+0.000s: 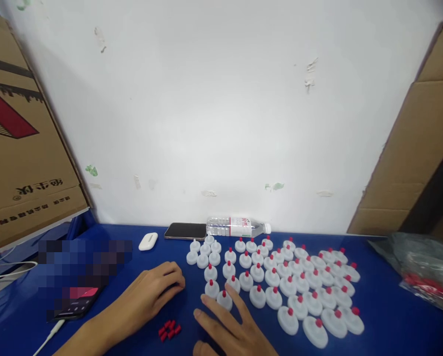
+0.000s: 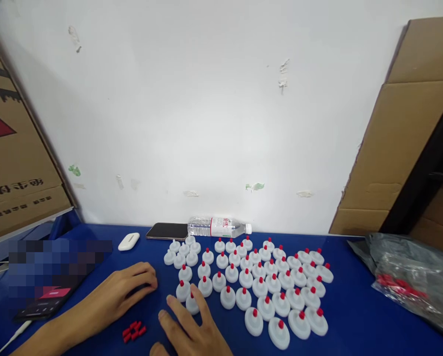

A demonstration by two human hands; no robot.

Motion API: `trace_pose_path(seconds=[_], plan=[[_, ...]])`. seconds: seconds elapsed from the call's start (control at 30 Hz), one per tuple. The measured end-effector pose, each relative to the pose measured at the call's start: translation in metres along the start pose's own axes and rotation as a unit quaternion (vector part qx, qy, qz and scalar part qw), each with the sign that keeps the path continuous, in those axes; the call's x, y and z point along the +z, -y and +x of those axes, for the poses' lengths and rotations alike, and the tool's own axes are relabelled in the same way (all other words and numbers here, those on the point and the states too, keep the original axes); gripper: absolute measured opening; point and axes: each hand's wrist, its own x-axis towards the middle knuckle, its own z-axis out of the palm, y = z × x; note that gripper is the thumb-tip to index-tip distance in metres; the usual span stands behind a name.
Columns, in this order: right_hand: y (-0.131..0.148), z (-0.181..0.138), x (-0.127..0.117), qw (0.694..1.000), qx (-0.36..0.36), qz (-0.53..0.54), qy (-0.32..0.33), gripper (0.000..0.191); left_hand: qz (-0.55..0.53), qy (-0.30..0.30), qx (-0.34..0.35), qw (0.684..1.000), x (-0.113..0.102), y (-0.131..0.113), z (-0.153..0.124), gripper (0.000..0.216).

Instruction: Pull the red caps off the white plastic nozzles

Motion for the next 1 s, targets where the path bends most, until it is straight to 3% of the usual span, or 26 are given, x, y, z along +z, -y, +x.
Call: trace_pose_path(seconds=[0.3, 0.5, 0.63, 0.8, 1.0], plan=[[0.002, 0.003, 0.002, 0.999, 0.003, 0.034, -0.027, 0.03, -0.011, -0.057, 0.012, 0.998, 0.004, 0.001, -0.001, 0.025], [0.004, 0.004, -0.003, 0.999, 0.009, 0.052, -0.009, 0.032, -0.024, -0.115, -0.001, 0.993, 0.01, -0.001, 0.004, 0.026], [0.006, 0.007, -0.007, 0.998, 0.004, 0.06, 0.006, 0.031, -0.006, -0.146, -0.026, 0.989, 0.017, 0.013, 0.009, 0.043], [0.009, 0.011, -0.009, 0.997, 0.023, 0.069, -0.01, 0.031, 0.02, -0.139, -0.035, 0.989, 0.022, 0.03, 0.011, 0.053], [0.011, 0.008, -0.009, 0.997, 0.033, 0.063, -0.004, 0.025, 0.045, -0.113, -0.026, 0.992, 0.022, 0.03, 0.009, 0.055]])
